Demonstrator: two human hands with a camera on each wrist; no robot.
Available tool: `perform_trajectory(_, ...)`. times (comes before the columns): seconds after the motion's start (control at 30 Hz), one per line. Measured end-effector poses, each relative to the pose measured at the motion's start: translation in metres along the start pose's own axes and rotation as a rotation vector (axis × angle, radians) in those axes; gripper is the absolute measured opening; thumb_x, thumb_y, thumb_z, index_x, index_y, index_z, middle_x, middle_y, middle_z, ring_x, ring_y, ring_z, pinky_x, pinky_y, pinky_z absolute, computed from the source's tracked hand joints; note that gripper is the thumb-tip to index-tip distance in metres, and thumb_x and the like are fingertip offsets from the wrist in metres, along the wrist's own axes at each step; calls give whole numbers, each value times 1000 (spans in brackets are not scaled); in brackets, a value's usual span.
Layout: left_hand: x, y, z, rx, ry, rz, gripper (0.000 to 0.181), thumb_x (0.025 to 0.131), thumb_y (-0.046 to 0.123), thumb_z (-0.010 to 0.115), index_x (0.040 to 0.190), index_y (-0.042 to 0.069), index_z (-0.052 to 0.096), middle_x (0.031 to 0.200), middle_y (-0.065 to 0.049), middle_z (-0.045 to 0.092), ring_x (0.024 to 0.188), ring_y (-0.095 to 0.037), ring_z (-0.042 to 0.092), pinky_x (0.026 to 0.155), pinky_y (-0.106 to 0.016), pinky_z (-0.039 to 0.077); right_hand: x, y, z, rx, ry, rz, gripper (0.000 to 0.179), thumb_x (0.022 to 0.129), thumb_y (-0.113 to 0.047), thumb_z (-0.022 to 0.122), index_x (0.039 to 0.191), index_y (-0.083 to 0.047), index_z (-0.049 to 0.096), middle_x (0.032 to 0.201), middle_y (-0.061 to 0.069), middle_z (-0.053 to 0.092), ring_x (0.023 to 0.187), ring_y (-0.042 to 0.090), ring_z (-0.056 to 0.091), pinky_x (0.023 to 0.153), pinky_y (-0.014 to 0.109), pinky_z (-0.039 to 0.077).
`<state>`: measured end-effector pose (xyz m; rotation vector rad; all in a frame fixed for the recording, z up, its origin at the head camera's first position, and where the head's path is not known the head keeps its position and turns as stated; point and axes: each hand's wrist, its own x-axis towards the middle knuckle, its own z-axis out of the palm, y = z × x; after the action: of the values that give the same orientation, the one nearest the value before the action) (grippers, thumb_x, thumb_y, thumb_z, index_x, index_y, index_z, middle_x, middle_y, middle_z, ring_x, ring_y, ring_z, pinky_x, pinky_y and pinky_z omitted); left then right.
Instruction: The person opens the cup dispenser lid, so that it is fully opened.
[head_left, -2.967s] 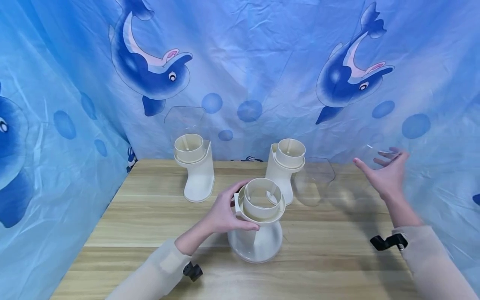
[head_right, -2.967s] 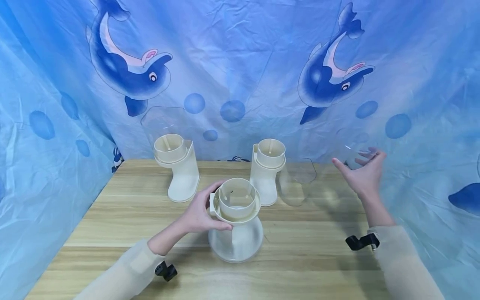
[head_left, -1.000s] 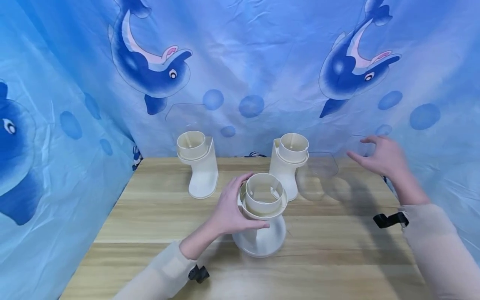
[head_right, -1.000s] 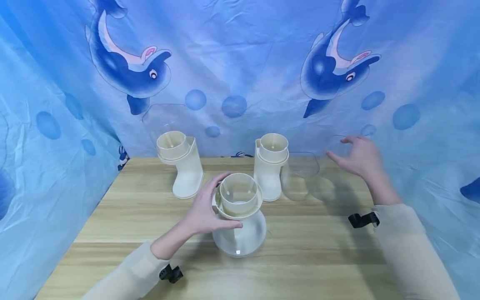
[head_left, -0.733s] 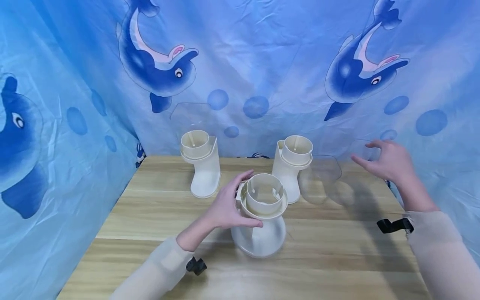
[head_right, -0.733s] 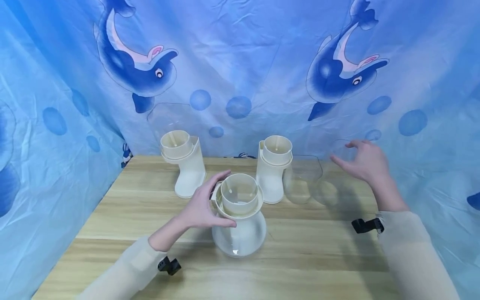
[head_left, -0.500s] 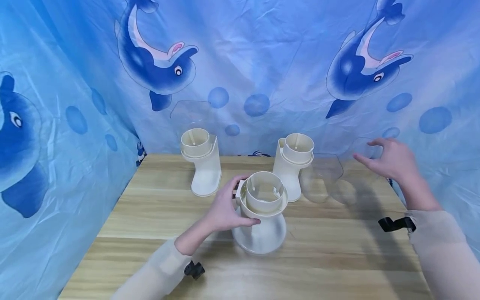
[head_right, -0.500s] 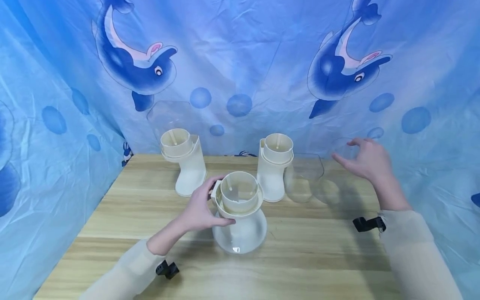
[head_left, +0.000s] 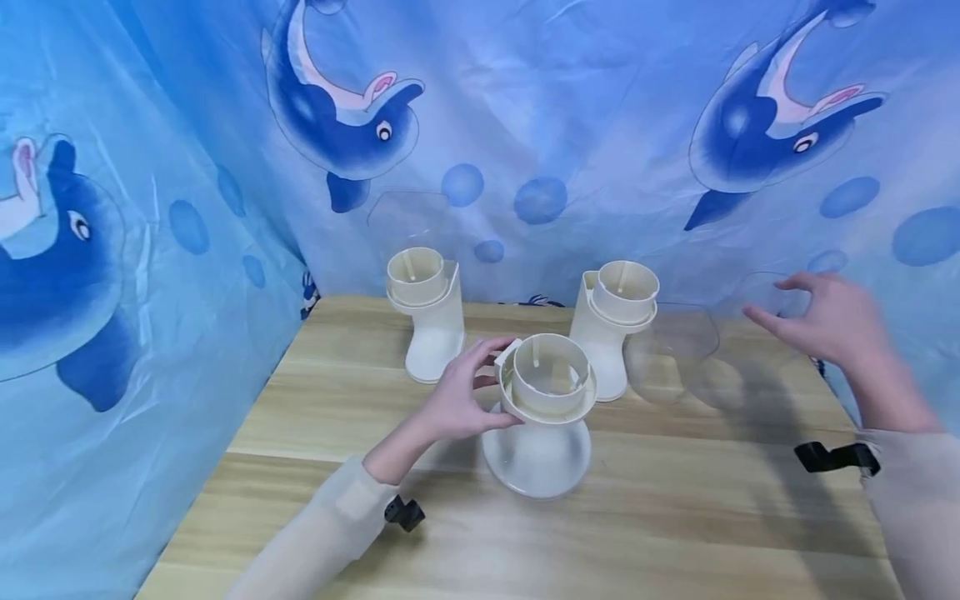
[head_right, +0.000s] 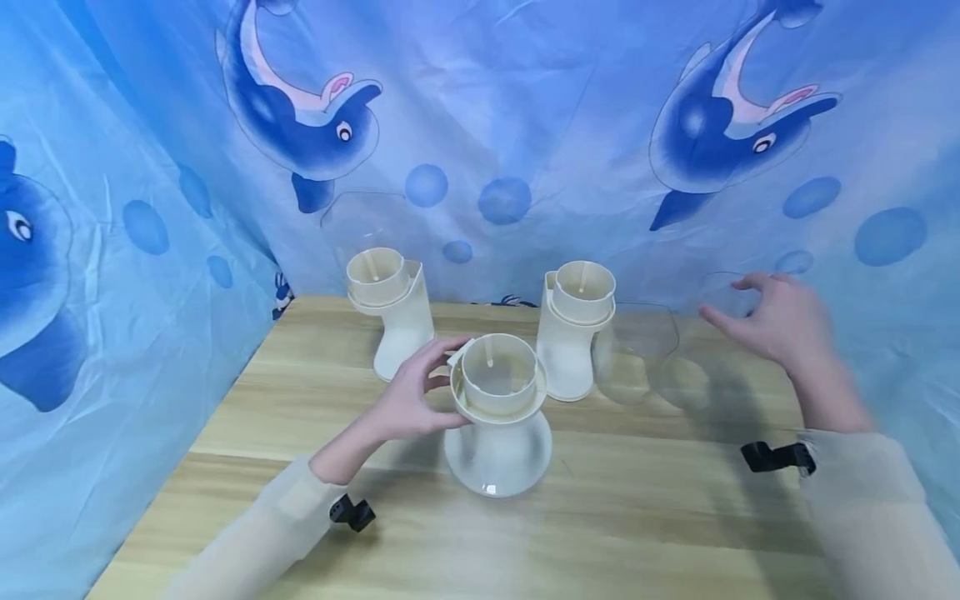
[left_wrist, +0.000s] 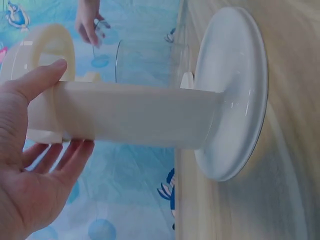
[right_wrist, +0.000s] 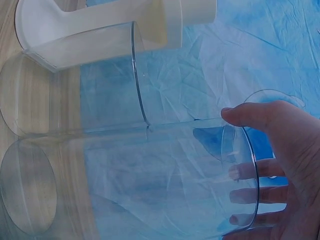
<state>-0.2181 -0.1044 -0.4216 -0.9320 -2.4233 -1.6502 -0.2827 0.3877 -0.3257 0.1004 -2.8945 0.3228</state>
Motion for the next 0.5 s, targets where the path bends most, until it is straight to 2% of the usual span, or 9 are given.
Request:
perform_trajectory(0.1,4,-2,-5,-43,-44,10,99,71,0,95,158,9,47,150,-14,56,128,-32,63,103,-35,61,-2,1,-3,-17,2,-3,84,96,-66,65,139,7,60,140,44,52,113,63,57,85,73,48)
perform_trajectory(0.2,6,0,-11,-23,-54,22,99,70,-2,94,157,10,48,151,-13,57,123,-32,66,101,-36,63,0,-2,-2,-12,9,-8,84,96,-67,65,139,5,61,141,44,53,117,63,55,89,73,47)
perform_trajectory(0.33,8,2,-13,15,-52,36,97,69,0,93,155,9,51,142,-13,59,119,-31,64,97,-33,64,-1,-2,-3,-13,6,-11,84,96,-67,64,139,5,61,141,44,53,119,64,54,91,74,47)
perform_trajectory(0.4,9,3,-12,7,-57,33,93,71,-1,91,155,8,51,138,-15,60,120,-32,64,97,-32,64,-3,0,-5,-11,-9,-9,84,97,-67,64,140,5,60,144,45,50,122,65,51,92,76,46)
perform_trajectory(0.5,13,1,-11,-26,-82,15,89,78,-4,86,157,6,49,144,-16,60,127,-33,64,102,-33,62,-6,3,-9,-16,-20,2,84,97,-66,63,141,5,59,146,46,47,125,66,48,95,78,44)
